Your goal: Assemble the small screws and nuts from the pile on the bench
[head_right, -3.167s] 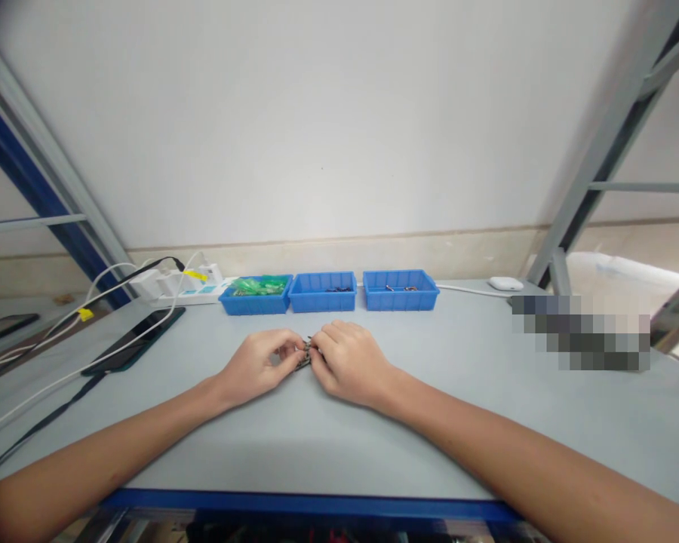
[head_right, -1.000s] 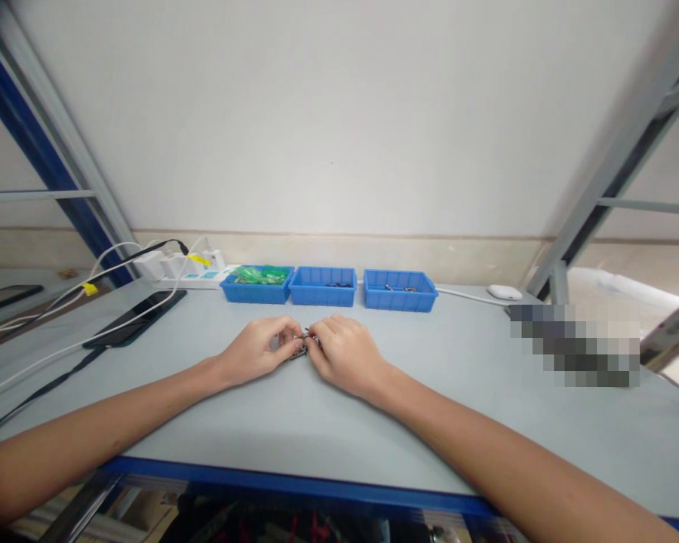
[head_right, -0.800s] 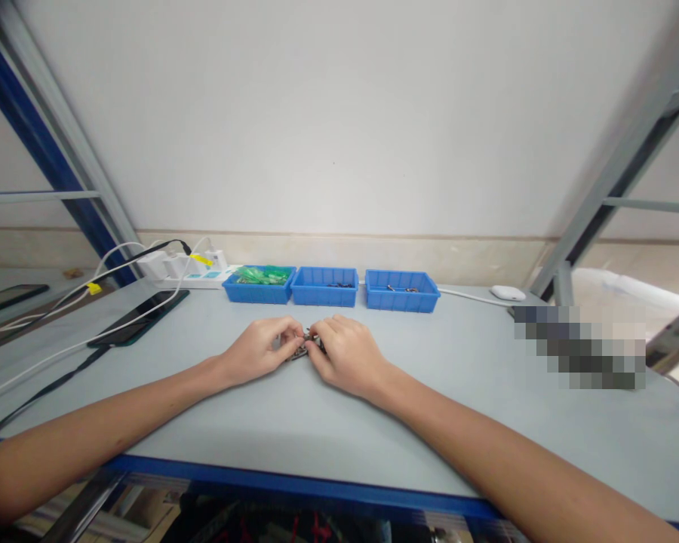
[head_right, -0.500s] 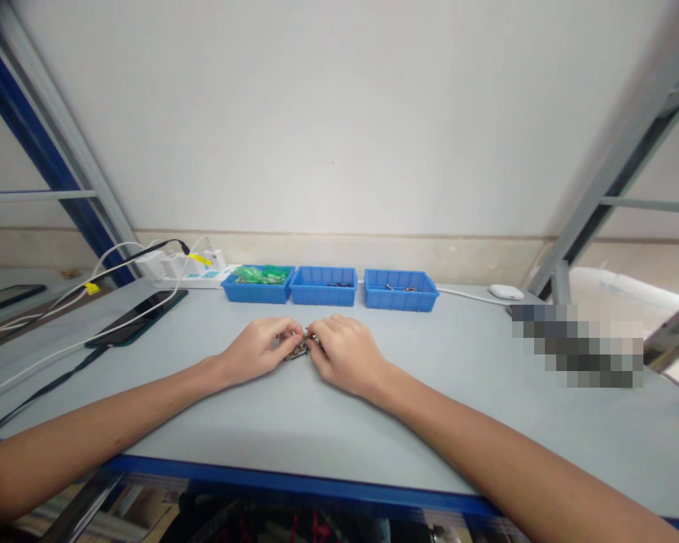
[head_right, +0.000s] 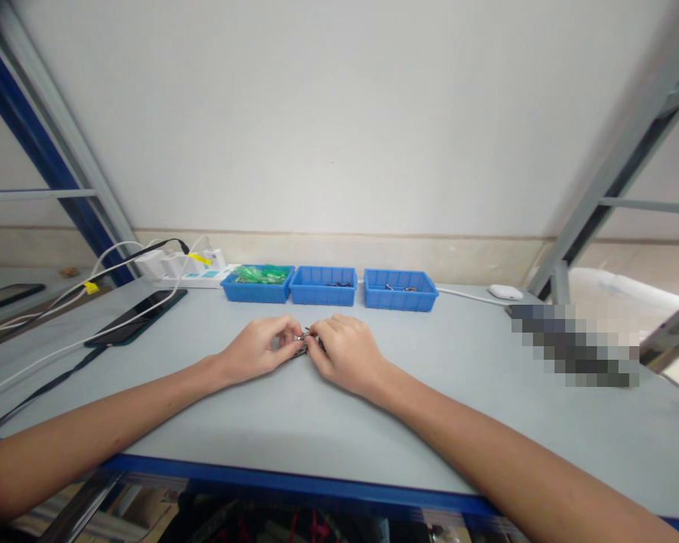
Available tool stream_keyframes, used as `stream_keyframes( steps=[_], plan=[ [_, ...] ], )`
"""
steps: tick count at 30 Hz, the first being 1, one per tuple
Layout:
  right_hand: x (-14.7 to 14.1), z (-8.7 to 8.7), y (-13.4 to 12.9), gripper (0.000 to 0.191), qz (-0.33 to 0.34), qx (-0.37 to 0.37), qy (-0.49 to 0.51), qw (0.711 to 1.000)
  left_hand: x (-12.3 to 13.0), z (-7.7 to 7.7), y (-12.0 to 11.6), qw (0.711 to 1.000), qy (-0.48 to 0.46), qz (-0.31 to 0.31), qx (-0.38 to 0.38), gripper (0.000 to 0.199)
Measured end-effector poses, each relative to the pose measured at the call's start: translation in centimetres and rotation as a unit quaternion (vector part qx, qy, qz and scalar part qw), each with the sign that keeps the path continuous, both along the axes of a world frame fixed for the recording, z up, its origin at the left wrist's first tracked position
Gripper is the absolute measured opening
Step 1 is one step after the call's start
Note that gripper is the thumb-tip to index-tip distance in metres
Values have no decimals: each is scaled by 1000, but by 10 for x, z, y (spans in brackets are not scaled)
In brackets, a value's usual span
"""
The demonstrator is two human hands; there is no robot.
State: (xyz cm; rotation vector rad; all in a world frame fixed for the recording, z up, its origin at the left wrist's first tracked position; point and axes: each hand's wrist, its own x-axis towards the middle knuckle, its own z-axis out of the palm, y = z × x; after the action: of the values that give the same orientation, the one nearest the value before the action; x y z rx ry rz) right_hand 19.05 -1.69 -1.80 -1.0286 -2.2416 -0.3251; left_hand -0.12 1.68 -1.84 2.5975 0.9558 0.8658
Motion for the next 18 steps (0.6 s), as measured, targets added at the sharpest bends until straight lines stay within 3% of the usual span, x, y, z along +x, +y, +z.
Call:
stream_keyframes(
  steps=[18],
  plan=[
    [1,-1,-1,14,7,-18,11,1000,0,1,-1,1000,14,7,3,9]
  ],
)
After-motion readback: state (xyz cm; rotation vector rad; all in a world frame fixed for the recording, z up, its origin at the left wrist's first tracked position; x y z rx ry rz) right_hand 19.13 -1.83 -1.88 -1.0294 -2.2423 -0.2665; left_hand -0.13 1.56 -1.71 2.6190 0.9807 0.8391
